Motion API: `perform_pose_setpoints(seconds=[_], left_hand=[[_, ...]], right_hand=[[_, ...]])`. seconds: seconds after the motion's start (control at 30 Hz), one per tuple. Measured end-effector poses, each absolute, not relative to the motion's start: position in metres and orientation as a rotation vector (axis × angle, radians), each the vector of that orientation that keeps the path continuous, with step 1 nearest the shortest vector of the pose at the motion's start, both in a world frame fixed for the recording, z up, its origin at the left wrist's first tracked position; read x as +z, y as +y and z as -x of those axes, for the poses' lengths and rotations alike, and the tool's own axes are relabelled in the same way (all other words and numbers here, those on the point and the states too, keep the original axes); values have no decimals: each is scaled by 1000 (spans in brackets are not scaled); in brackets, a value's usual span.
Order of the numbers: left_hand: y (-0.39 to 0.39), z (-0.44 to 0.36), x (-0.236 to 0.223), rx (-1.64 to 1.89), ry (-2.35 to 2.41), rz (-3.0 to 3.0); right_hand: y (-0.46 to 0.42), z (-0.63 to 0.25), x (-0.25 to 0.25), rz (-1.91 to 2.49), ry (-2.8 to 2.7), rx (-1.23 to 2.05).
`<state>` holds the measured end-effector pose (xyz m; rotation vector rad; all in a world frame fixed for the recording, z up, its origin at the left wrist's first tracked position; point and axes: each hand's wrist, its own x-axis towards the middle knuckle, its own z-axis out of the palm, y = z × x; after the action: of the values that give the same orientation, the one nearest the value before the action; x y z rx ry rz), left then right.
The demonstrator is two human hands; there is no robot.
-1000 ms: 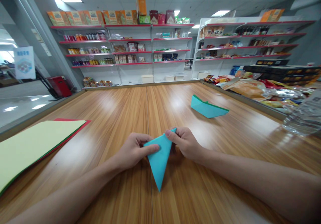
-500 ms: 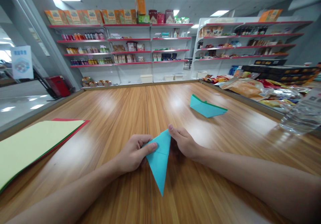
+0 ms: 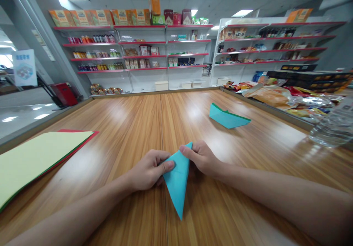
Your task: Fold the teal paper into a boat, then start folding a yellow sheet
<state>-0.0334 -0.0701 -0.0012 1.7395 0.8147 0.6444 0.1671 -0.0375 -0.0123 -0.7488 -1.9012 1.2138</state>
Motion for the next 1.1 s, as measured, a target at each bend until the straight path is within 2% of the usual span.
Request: perform_pose_setpoints(seconds=[0.4,1.1], left_hand=[[-74,31,6,772,913,-1884],[-76,29,1,761,914,-2060]], right_hand=[[-36,-169,-11,700,-1927,1329],[-35,-167,-14,651,-1868,1475]])
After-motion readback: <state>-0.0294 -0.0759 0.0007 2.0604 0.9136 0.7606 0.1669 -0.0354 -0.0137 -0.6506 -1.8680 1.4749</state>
